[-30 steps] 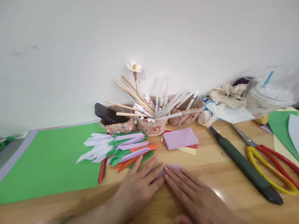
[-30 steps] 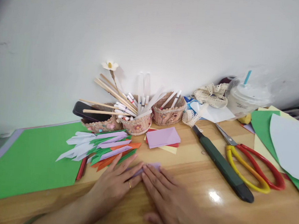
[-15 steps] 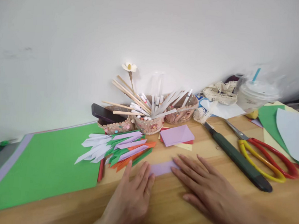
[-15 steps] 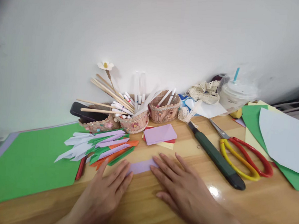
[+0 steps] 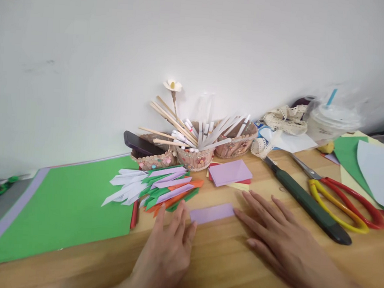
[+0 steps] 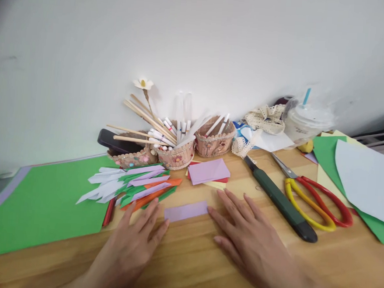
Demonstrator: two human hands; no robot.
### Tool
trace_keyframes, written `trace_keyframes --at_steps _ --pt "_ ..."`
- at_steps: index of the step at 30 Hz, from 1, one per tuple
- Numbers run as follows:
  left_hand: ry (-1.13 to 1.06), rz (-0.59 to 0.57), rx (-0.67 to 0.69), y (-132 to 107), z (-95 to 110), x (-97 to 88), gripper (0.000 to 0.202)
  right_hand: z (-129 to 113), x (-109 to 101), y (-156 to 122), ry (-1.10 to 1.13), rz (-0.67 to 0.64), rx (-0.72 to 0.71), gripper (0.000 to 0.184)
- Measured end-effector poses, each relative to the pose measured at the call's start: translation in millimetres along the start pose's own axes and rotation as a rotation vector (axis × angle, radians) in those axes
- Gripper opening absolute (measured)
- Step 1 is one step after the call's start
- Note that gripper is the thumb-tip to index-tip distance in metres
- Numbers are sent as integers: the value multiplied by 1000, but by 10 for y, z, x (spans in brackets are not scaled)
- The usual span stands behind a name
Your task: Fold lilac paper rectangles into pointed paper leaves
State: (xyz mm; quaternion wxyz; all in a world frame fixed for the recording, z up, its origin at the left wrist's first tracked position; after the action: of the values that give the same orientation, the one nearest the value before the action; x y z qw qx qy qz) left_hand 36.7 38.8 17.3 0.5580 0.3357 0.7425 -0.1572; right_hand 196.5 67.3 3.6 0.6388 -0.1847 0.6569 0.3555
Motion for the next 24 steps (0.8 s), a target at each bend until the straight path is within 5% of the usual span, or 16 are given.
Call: trace_keyframes --at_steps 6,12,19,24 --pt "26 -12 -4 -25 37 14 29 -290 -183 185 6 91 -34 58" --pt "32 -18 -19 -53 57 35 31 -682 72 434 175 -69 -148 75" --pt "36 -53 -5 -63 83 86 31 -219 64 176 123 -25 -44 49" --pt "54 -45 1 -91 105 98 32 35 18 1 47 -29 25 49"
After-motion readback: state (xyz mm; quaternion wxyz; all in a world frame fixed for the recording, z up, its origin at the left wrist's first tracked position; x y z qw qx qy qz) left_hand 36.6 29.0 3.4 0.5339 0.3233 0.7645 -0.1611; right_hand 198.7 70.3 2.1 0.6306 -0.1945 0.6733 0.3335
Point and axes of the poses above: each hand's wrist, its own y-axis towards the middle knuckle, its own x-axis out of the palm, z = x × y, the point moved 9 cm from there along y, towards the middle knuckle, and after that the axes turned 4 degrees about -z, right-handed, at the moved point
